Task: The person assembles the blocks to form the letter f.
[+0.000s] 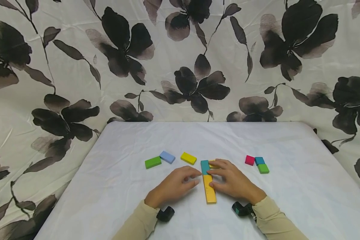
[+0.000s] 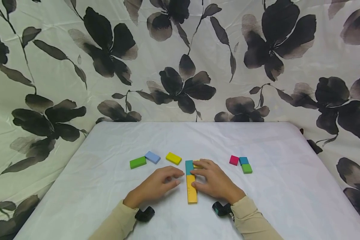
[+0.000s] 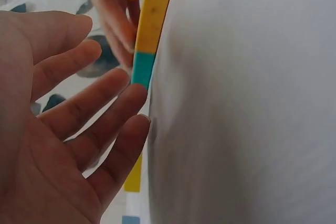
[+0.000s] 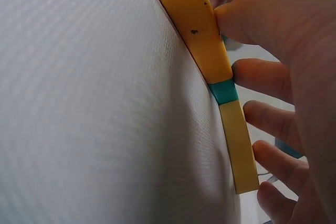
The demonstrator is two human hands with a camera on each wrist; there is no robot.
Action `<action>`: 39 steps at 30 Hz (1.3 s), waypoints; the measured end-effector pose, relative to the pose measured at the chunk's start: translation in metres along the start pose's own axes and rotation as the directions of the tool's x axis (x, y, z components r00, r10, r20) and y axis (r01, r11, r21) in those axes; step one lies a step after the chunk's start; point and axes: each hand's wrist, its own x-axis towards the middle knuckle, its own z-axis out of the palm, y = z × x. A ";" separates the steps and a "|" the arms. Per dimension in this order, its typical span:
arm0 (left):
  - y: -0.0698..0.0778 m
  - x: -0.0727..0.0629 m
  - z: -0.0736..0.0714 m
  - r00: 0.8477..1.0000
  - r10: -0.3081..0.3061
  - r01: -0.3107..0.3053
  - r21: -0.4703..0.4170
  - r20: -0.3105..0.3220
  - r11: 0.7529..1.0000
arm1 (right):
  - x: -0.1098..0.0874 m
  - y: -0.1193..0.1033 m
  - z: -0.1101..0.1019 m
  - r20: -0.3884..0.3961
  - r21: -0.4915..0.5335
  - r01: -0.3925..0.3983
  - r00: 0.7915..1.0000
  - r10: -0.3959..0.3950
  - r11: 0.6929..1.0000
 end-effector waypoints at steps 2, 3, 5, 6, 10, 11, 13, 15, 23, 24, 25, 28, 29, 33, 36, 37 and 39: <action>-0.002 0.002 -0.003 1.000 -0.004 0.004 0.010 -0.017 1.000 | 0.000 0.000 0.001 -0.007 -0.003 0.008 1.000 -0.008 1.000; -0.003 0.004 -0.004 1.000 -0.006 0.006 0.012 -0.025 1.000 | 0.000 0.000 0.001 -0.009 -0.002 0.009 1.000 -0.009 1.000; -0.004 0.006 -0.007 0.999 -0.007 0.007 0.007 -0.036 1.000 | -0.001 0.001 0.001 -0.013 0.001 0.011 1.000 -0.011 1.000; -0.004 0.007 -0.008 0.999 -0.011 0.011 0.002 -0.036 1.000 | -0.001 0.001 0.001 -0.013 0.002 0.011 1.000 -0.011 1.000; -0.004 0.011 -0.014 0.998 -0.042 0.041 -0.025 -0.043 0.999 | -0.001 0.001 0.000 -0.009 0.006 0.005 1.000 -0.005 1.000; -0.003 0.012 -0.015 0.998 -0.048 0.047 -0.023 -0.048 0.999 | -0.001 0.001 0.000 -0.008 0.005 0.003 1.000 -0.003 1.000; -0.004 0.015 -0.017 0.997 -0.054 0.053 -0.012 -0.063 0.999 | -0.001 0.001 0.000 -0.006 0.004 0.001 1.000 -0.001 1.000; -0.004 0.017 -0.019 0.995 -0.053 0.054 0.011 -0.081 0.998 | 0.000 0.001 0.000 -0.006 0.003 0.002 1.000 -0.002 1.000; -0.005 0.027 -0.023 0.989 0.000 0.023 0.163 -0.145 0.986 | 0.001 0.002 0.001 -0.005 0.004 0.002 1.000 -0.002 1.000; -0.005 0.028 -0.023 0.989 0.007 0.021 0.188 -0.151 0.982 | 0.001 0.002 0.001 -0.004 0.005 0.000 1.000 0.000 1.000; -0.006 0.029 -0.023 0.988 0.009 0.025 0.214 -0.157 0.976 | 0.001 0.002 0.001 -0.001 0.008 -0.004 1.000 0.004 1.000; -0.006 0.032 -0.021 0.984 0.039 0.015 0.297 -0.175 0.955 | 0.001 0.002 0.002 0.001 0.012 -0.001 1.000 0.001 1.000; -0.006 0.033 -0.021 0.982 0.053 0.009 0.327 -0.180 0.945 | 0.001 0.002 0.002 0.001 0.012 0.001 1.000 -0.001 1.000; -0.006 0.037 -0.020 0.976 0.097 -0.003 0.434 -0.196 0.901 | 0.001 0.002 0.001 -0.006 0.011 0.007 1.000 -0.007 1.000; -0.006 0.040 -0.020 0.975 0.103 0.005 0.485 -0.196 0.874 | 0.000 0.002 0.001 -0.004 0.015 0.002 1.000 -0.002 1.000; -0.006 0.042 -0.021 0.976 0.098 0.013 0.499 -0.195 0.866 | 0.000 0.002 0.001 -0.006 0.016 0.006 1.000 -0.005 1.000; -0.006 0.044 -0.021 0.977 0.085 0.029 0.520 -0.195 0.854 | 0.000 0.002 0.001 -0.006 0.017 0.001 1.000 -0.001 1.000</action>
